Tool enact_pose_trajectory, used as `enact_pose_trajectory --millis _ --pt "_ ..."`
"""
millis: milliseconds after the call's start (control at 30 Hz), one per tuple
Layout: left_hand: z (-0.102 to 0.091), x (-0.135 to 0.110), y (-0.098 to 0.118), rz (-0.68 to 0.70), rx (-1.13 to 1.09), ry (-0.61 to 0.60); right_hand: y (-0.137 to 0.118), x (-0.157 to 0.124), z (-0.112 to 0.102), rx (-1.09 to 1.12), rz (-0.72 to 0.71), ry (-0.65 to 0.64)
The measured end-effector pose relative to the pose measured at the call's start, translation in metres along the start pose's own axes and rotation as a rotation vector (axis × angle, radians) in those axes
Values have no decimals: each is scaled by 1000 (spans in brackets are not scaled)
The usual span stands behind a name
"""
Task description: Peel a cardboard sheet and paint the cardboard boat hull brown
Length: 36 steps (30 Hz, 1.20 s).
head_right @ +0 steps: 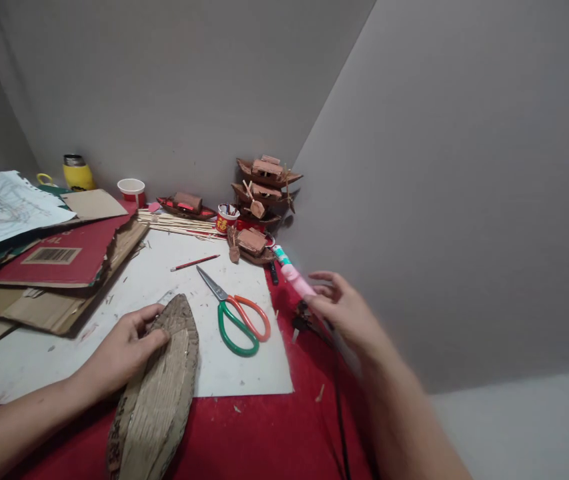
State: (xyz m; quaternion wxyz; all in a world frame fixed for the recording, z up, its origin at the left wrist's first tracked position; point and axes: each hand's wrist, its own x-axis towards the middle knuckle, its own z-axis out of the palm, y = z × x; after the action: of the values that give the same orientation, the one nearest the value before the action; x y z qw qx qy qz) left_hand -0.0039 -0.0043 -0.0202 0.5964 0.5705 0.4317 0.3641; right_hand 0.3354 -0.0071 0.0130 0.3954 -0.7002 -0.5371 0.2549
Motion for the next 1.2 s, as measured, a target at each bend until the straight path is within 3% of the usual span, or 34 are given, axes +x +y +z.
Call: enact_pose_trajectory --millis 100,200,267,333,567,633,800,1200 --pt "-1 2 -4 -4 35 -15 -19 -15 -9 441 -55 110" --pt "-2 2 -8 -10 75 -25 -31 -38 7 532 -103 -73" --pt "-2 2 -9 3 116 -20 -35 -54 26 453 -64 -206" --pt "-1 1 -8 20 175 -9 -39 -68 44 359 -80 -247" --pt "0 1 -7 51 322 38 -55 -85 76 35 -506 -486" --pt "0 1 -9 73 323 21 -53 -85 81 -26 -555 -468" --pt "0 2 -10 82 322 -4 -44 -84 92 -80 -512 -419" --pt "3 3 -10 63 310 -11 -32 -86 96 -134 -591 -317"
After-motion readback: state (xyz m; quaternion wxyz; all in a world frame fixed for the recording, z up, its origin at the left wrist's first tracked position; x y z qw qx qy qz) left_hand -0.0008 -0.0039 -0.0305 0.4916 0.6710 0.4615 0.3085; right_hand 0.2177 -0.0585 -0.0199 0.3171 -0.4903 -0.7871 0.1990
